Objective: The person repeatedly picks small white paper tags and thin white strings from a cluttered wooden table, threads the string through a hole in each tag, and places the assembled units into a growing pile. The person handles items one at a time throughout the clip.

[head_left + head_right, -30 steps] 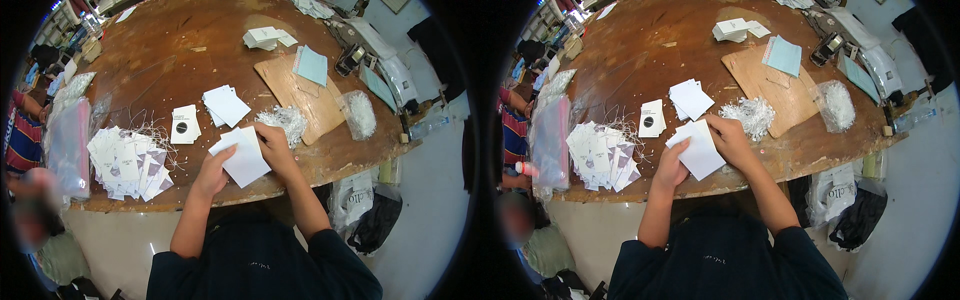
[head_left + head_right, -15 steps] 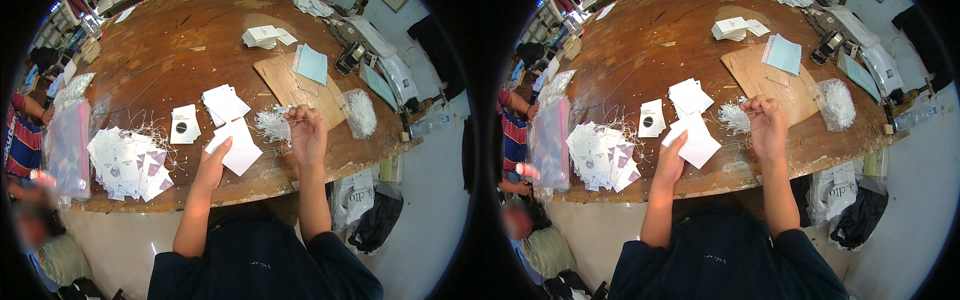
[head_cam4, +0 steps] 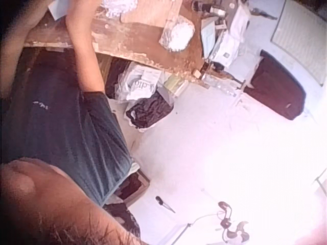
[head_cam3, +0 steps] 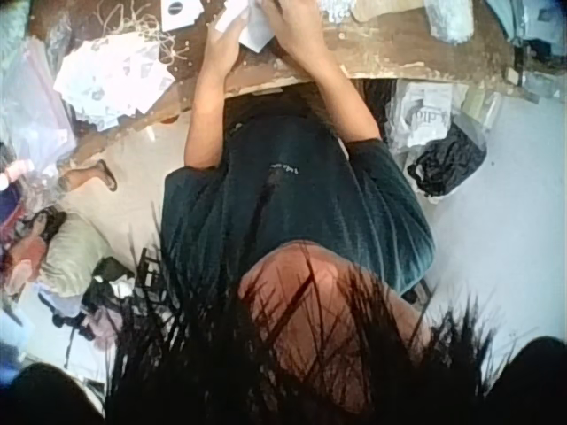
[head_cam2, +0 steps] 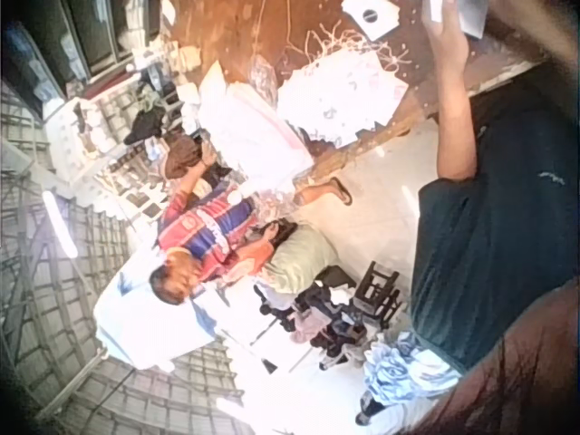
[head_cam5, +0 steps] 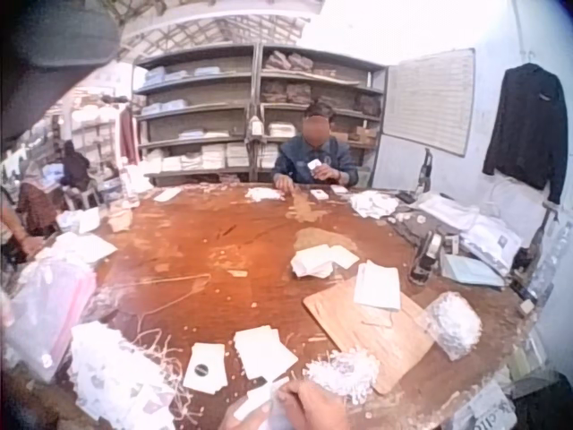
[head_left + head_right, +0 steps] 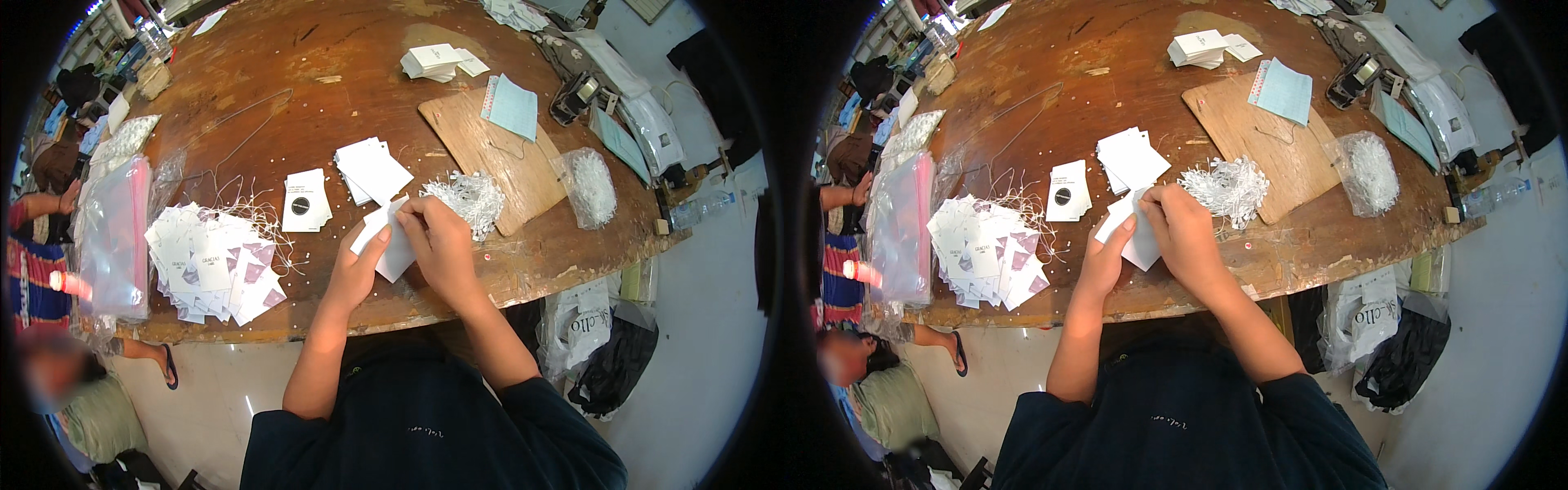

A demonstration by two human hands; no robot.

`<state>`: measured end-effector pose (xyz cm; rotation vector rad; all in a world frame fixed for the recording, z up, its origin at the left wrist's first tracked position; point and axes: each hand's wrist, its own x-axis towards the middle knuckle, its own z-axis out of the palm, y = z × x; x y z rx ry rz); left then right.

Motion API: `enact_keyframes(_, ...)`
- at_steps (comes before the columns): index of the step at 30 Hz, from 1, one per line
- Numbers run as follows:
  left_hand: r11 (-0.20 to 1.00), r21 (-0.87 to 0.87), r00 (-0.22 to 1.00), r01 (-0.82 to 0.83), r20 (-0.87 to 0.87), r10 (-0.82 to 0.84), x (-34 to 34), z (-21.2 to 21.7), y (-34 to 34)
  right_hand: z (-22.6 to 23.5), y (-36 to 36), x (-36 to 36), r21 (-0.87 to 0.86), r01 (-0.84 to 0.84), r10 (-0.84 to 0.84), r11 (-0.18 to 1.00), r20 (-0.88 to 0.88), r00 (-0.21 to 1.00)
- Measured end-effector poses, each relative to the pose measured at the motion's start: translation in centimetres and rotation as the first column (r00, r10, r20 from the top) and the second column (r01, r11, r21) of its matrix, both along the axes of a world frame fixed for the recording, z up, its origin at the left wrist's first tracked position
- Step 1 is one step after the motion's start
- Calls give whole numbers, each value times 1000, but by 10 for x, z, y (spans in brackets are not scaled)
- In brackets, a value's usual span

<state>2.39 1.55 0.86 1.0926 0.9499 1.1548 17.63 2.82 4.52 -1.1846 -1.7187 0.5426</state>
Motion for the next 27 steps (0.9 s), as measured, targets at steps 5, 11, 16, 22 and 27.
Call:
enact_keyframes(5,995,96,995,6,-95,3,4,-3,2,-8,3,-4,120,-5,0,993,43,999)
enact_keyframes(11,960,282,969,-3,-238,72,7,2,2,-10,-1,-4,79,7,-10,997,41,999)
enact_keyframes(16,878,479,792,-5,-534,296,13,2,-2,-8,-2,-5,-82,33,-40,996,-83,996)
enact_keyframes(22,701,707,569,96,-617,544,14,-1,2,-13,-2,-1,-371,-174,-38,912,-498,866)
enact_keyframes(27,509,839,424,193,-539,728,8,5,5,-8,-1,12,-510,-450,-141,733,-761,633)
